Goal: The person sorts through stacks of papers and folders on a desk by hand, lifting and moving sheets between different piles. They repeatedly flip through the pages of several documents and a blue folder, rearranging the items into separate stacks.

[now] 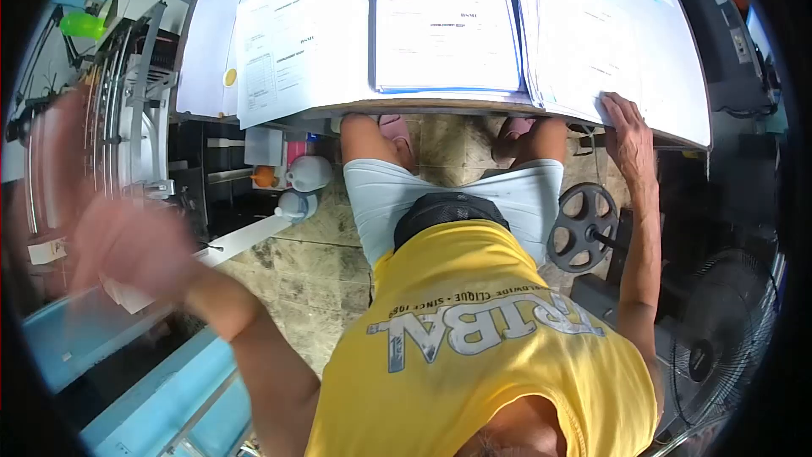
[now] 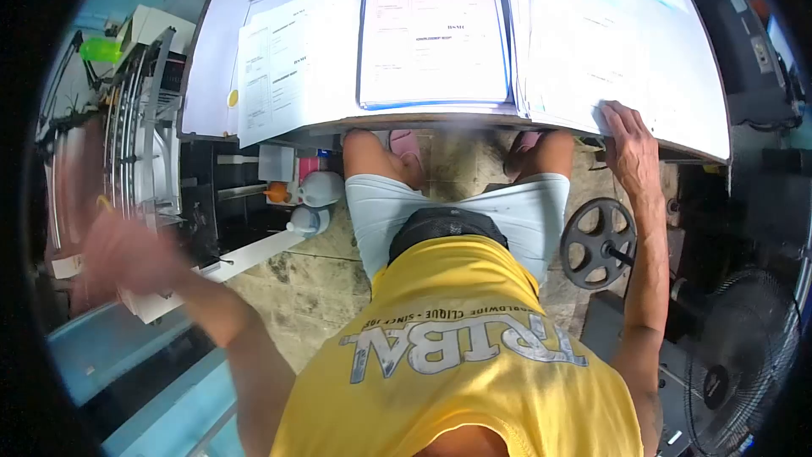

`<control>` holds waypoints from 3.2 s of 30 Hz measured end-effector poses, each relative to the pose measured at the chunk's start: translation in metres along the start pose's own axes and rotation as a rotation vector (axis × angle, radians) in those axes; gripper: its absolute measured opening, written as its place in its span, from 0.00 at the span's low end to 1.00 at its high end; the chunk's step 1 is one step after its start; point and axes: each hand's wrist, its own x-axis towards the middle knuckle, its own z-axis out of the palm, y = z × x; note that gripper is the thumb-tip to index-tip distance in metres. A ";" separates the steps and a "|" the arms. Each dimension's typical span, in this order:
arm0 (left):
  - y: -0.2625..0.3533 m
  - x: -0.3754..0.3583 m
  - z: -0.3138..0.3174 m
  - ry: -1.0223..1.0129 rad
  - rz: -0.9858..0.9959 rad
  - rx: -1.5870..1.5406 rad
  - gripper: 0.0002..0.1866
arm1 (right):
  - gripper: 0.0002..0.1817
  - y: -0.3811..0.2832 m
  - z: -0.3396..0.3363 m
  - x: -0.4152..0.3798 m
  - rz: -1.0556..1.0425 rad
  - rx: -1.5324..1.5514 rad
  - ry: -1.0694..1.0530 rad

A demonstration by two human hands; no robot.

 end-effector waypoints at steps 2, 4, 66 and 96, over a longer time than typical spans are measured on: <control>-0.036 -0.026 0.044 -0.087 -0.172 0.198 0.49 | 0.32 0.002 0.000 0.000 0.010 -0.012 -0.017; -0.062 -0.057 0.082 -0.165 -0.203 0.364 0.50 | 0.33 0.000 -0.002 -0.002 0.020 -0.037 -0.048; 0.043 0.027 0.237 0.570 0.458 0.342 0.06 | 0.08 -0.153 0.021 0.145 -0.391 -0.210 0.093; 0.086 0.037 0.264 0.337 0.304 -0.059 0.14 | 0.30 0.014 0.007 -0.019 -0.036 -0.155 -0.016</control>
